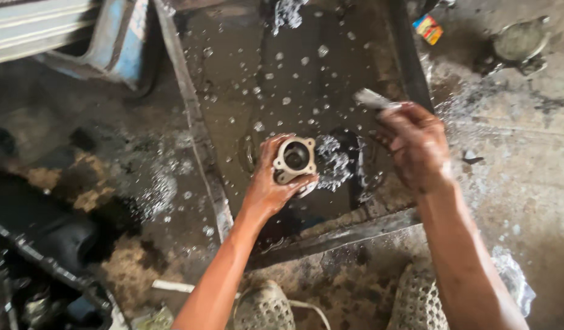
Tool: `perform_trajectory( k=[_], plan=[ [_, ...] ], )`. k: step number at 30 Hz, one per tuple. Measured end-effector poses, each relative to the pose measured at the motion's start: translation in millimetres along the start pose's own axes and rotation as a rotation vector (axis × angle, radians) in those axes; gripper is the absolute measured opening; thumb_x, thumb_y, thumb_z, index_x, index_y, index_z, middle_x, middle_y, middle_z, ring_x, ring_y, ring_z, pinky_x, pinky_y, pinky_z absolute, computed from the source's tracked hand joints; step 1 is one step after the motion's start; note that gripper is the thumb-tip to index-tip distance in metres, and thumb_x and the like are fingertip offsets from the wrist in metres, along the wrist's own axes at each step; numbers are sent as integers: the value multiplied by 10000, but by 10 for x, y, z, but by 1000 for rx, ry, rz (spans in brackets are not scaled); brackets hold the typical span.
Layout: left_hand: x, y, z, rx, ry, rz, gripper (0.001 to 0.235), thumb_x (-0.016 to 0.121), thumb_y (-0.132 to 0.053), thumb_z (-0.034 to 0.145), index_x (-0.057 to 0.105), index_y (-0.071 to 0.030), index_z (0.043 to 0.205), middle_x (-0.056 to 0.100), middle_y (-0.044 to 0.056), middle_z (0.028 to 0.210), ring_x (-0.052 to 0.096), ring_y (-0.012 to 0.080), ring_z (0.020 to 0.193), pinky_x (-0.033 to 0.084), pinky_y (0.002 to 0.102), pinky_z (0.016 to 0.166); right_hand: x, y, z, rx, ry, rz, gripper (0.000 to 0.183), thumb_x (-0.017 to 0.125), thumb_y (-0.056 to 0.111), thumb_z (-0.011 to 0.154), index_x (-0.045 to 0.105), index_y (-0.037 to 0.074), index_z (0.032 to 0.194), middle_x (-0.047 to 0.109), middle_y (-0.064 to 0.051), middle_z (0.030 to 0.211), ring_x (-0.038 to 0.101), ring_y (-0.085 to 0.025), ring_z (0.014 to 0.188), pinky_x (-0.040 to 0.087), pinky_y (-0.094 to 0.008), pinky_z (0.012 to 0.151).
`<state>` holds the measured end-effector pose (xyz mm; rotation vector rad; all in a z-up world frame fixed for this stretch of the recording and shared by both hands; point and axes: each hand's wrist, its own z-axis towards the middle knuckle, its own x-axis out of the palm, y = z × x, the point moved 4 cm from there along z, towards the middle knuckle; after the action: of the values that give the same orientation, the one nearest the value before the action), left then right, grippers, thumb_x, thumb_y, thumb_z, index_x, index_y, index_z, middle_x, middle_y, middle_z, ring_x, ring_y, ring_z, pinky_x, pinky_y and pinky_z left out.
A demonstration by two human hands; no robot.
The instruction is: The person scrubs a cylindrical metal engine part with a wire brush in a tray of dark liquid. They rotate the part to clean different sides and then scrub a larger, flanged metal component in the same manner.
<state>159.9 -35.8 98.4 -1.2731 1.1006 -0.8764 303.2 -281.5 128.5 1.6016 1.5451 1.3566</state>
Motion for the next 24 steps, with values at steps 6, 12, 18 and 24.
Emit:
perform_trajectory(
  k=[6,12,18,24],
  plan=[
    [45,-88,-19,70,16,181,829,978,-284,654,539,-108,1335,554,108,1360,503,329,1336,411,434,1154,178,-80,-143,138,-116,114,98,584,102,897,607,39,968,780,-125,1011,773,-214,924,643,-374,835],
    [82,-193,-42,189,41,283,832,951,-127,601,538,-92,1322,485,174,1441,414,378,1393,243,514,1189,199,-446,-226,162,-1,379,127,691,49,1000,660,54,1123,686,-59,923,676,-153,800,583,-278,754],
    [50,-11,-79,86,22,140,799,918,-89,654,521,-110,1347,531,115,1399,471,326,1386,365,435,1193,415,-421,-380,171,26,442,166,678,15,992,631,-4,1150,738,-149,1070,692,-165,905,566,-250,840],
    [54,124,-94,9,-41,-97,773,904,-120,664,558,-95,1355,557,71,1356,546,251,1328,424,351,1170,906,-309,-502,156,-18,310,199,604,83,973,609,-21,1142,711,-170,1087,735,-250,961,623,-359,895]
  ],
)
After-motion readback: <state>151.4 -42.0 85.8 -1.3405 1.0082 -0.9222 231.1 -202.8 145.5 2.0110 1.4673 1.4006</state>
